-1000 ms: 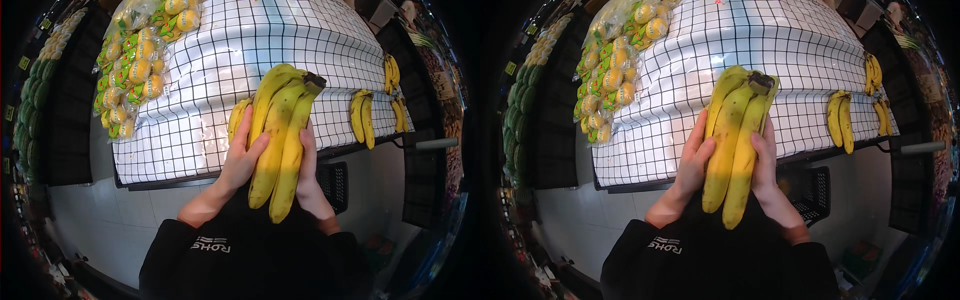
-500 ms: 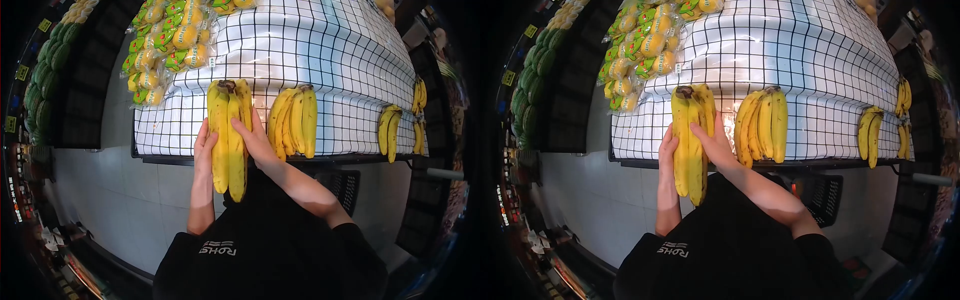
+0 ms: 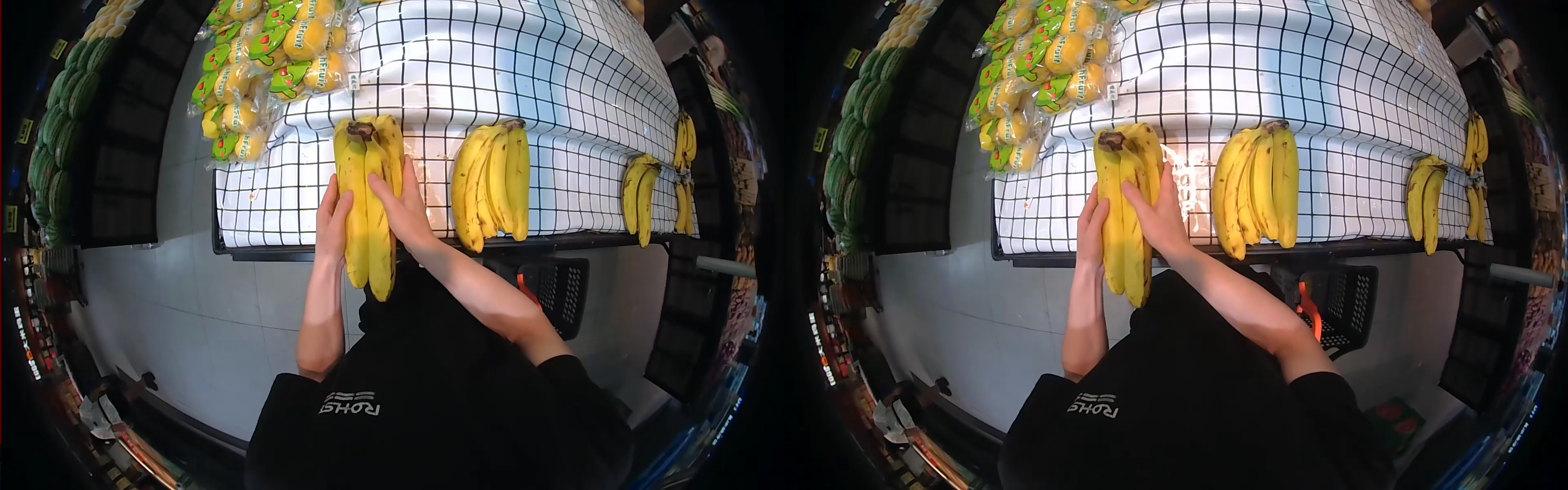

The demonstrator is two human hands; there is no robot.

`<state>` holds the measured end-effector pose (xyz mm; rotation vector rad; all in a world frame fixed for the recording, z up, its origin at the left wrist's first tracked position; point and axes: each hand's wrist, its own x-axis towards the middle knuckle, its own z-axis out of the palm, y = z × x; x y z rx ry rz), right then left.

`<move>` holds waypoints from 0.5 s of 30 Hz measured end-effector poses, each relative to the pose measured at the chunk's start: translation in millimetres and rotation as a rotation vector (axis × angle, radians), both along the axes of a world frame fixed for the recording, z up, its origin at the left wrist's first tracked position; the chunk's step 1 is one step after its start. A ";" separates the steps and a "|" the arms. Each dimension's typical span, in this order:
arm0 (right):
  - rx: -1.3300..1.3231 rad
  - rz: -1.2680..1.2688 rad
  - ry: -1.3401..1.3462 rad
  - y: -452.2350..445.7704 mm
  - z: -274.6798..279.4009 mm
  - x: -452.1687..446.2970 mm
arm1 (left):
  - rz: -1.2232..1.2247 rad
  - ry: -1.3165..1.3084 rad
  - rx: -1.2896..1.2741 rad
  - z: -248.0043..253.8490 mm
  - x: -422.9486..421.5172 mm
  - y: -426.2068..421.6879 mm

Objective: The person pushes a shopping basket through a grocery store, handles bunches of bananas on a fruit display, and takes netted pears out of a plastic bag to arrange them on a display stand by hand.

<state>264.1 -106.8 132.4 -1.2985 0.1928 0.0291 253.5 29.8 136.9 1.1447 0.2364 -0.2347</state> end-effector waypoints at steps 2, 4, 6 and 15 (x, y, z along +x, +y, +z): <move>-0.020 -0.020 0.002 1.1 -4.7 3.0 | 0.010 -0.026 0.000 -1.5 2.0 -0.4; 0.028 -0.023 -0.067 -0.2 2.1 5.5 | -0.014 -0.043 0.036 1.0 5.3 0.2; -0.013 -0.048 -0.054 1.5 0.2 7.5 | -0.038 -0.060 0.073 0.1 8.7 1.9; -0.468 -0.026 0.066 1.4 5.3 4.9 | -0.056 -0.070 0.160 -8.6 11.7 12.2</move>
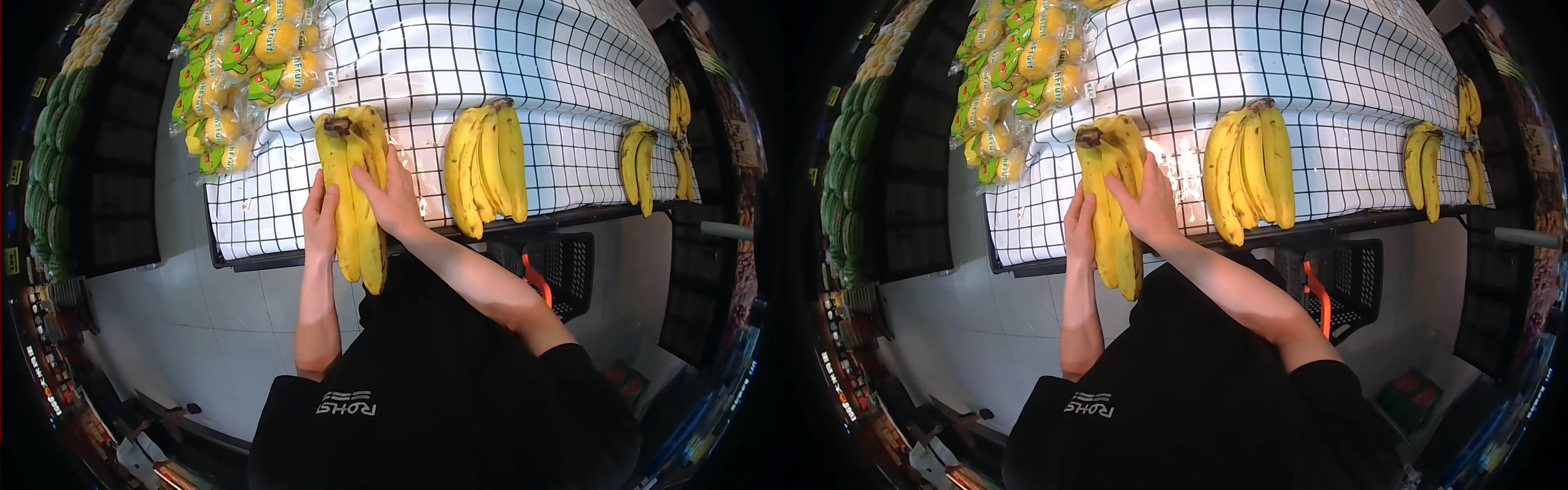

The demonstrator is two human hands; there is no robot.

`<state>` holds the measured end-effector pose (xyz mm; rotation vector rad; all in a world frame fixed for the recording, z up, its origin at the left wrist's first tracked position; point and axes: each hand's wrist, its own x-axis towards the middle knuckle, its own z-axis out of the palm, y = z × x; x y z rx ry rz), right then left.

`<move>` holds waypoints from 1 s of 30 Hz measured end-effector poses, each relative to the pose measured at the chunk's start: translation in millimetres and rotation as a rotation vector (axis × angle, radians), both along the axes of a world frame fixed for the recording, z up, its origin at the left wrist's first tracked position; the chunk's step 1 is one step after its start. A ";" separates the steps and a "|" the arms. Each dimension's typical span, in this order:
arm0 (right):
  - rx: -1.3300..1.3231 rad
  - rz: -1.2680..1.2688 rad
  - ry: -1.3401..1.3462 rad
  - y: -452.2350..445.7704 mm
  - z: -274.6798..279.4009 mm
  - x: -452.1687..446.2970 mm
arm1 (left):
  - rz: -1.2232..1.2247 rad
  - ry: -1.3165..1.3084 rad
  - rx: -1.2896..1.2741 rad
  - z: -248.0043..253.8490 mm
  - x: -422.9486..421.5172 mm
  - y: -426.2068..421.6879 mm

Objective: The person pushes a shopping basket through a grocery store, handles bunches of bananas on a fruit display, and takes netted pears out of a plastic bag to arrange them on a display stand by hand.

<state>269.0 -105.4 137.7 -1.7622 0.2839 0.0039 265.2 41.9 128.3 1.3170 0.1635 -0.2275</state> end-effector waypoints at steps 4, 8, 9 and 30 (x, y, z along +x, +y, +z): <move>-0.131 0.026 0.039 -5.6 -0.5 -0.2 | -0.003 -0.034 0.063 1.5 0.8 -4.8; -0.152 -0.011 0.048 -4.5 4.9 -2.5 | -0.014 -0.069 0.120 -0.3 3.5 -5.6; -0.124 -0.003 0.047 -5.6 5.3 -2.6 | -0.013 -0.075 0.129 0.0 2.8 -6.0; -0.046 -0.032 -0.023 -30.0 -4.0 -3.6 | -0.022 -0.072 0.087 12.5 0.2 -38.8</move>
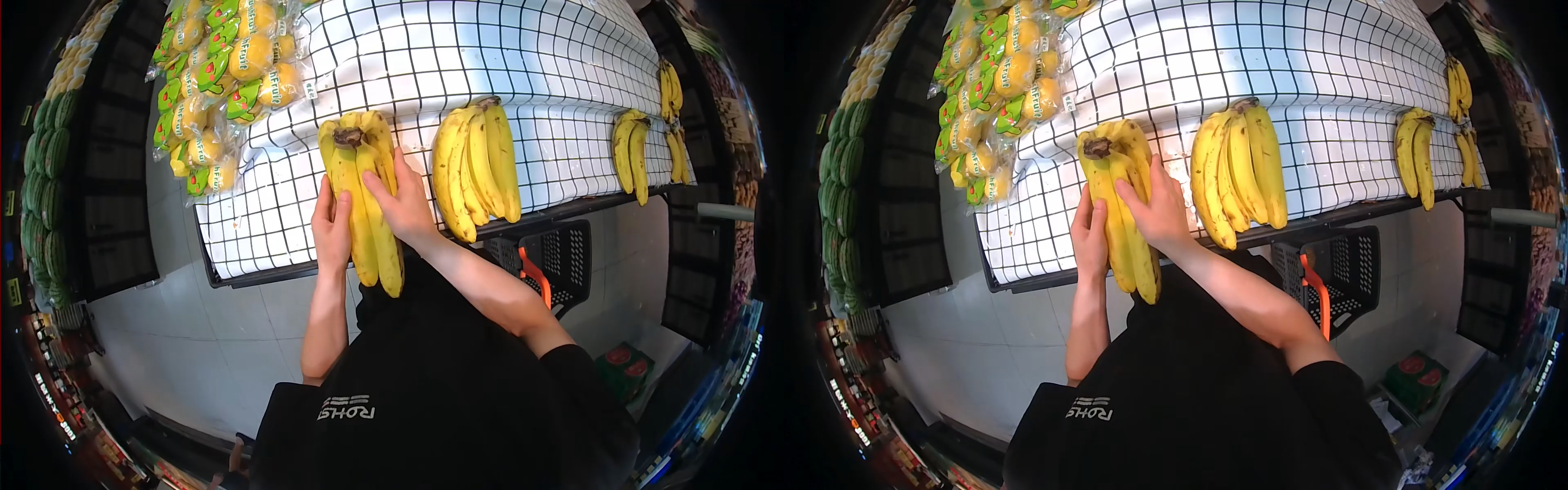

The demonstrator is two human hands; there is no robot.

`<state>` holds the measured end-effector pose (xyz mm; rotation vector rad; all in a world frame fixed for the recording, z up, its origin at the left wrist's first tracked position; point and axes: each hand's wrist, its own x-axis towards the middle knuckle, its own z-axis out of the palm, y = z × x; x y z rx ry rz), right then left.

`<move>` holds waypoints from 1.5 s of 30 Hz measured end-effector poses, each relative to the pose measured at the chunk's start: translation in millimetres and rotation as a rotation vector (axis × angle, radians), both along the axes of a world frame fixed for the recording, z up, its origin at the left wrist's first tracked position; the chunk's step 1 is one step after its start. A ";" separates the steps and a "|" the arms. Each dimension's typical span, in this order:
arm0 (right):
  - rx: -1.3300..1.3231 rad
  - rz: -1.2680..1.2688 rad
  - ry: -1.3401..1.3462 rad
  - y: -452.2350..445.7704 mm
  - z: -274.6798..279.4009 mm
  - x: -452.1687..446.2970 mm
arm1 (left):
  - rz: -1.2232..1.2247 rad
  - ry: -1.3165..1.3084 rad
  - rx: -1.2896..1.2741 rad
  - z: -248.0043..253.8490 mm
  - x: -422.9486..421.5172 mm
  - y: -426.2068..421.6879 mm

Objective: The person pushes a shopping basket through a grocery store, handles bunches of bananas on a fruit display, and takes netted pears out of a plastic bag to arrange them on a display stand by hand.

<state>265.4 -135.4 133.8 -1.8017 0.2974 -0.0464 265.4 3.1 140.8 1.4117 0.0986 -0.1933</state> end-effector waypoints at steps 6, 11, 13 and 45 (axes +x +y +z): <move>-0.124 -0.035 -0.038 0.6 2.7 -0.9 | 0.027 -0.029 0.016 -10.8 0.0 0.3; -0.058 -0.027 -0.073 -1.8 5.1 -5.1 | 0.023 -0.019 0.016 -8.5 -1.5 -1.1; -0.049 -0.017 -0.089 -2.9 4.3 -10.3 | 0.023 -0.015 0.024 -8.4 -1.7 -1.1; -0.183 -0.018 0.045 -217.8 1.1 -25.4 | 0.072 0.139 -0.087 7.0 -17.7 -162.8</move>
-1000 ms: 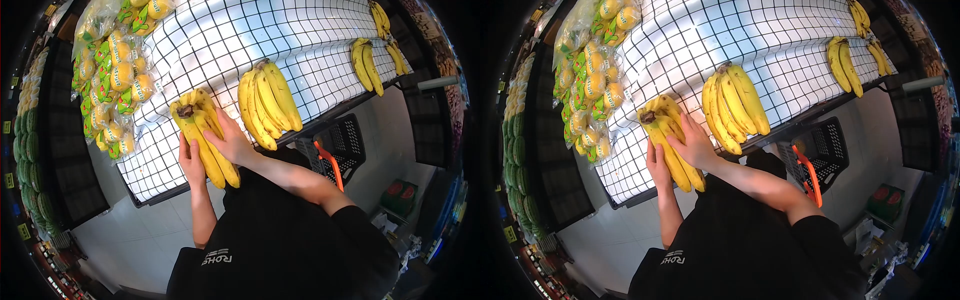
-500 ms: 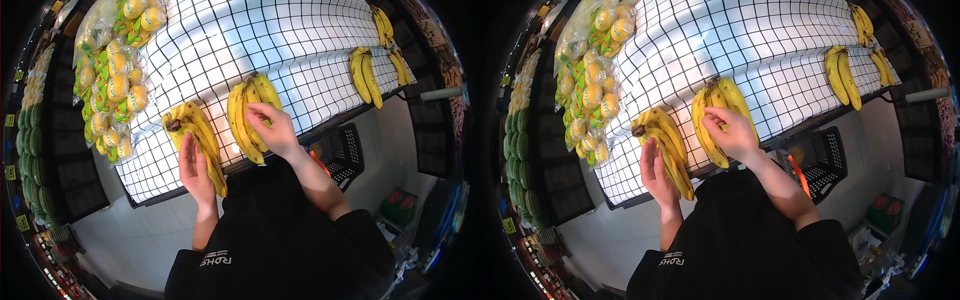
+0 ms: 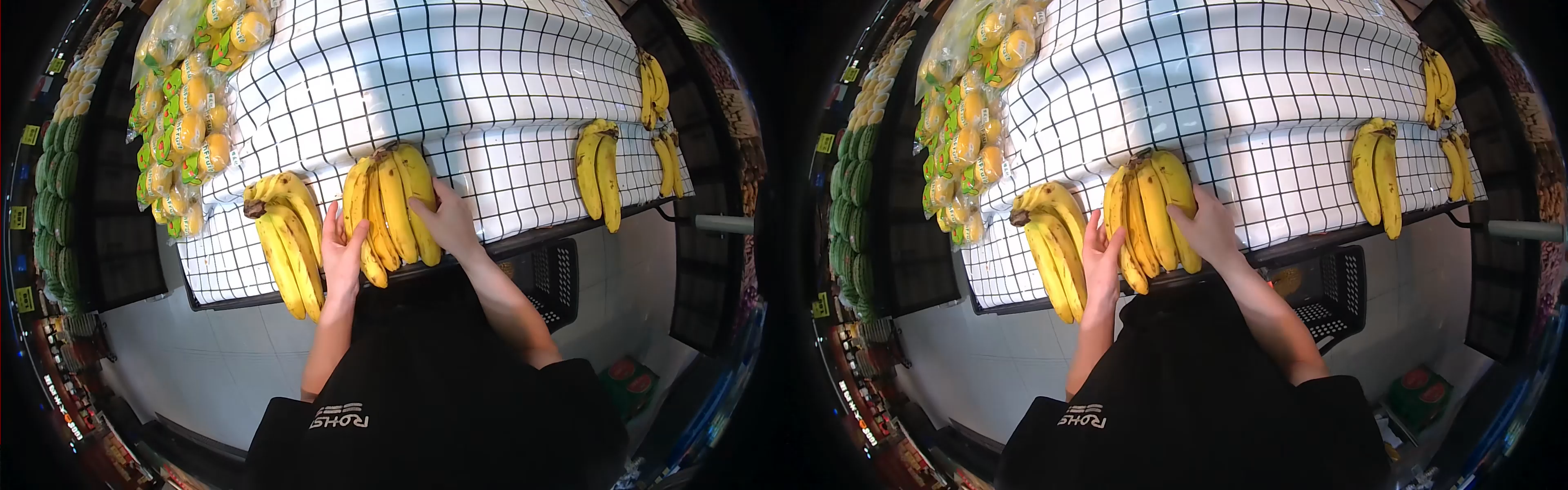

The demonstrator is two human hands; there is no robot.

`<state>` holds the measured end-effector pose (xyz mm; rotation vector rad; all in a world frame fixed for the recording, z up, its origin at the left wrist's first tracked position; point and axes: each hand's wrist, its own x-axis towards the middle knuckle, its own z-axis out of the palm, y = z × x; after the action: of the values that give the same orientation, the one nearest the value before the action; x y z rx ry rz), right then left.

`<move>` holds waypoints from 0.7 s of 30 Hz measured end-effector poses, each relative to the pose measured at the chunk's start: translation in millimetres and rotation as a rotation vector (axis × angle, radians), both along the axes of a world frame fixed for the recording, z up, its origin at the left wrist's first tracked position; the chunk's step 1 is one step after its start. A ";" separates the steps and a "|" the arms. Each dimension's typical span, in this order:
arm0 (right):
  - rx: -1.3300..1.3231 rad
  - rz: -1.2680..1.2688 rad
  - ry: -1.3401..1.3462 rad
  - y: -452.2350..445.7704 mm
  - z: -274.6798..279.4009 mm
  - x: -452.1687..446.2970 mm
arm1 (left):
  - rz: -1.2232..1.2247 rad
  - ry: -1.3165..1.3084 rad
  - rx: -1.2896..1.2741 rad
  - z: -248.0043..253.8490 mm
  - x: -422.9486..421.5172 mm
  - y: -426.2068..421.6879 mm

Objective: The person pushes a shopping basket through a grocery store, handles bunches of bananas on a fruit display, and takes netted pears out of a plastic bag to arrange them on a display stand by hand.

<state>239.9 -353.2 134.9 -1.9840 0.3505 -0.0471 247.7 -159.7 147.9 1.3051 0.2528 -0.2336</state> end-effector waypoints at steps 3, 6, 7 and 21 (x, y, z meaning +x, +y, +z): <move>-0.035 -0.052 -0.078 3.4 -13.4 1.8 | -0.002 0.022 -0.014 -5.8 8.7 -1.2; -0.037 -0.014 -0.093 3.9 -13.4 -2.6 | -0.007 -0.002 0.023 -5.7 7.9 -4.3; -0.023 0.007 -0.112 3.9 -11.3 -3.9 | -0.007 -0.015 0.045 -4.6 7.2 -4.9; 0.665 0.198 -0.206 -10.2 -0.2 -6.1 | 0.048 0.075 -0.172 2.2 -1.8 -15.4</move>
<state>233.8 -363.4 134.7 -1.3298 0.0202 -0.0061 245.9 -175.1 150.1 1.1200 0.3204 -0.2583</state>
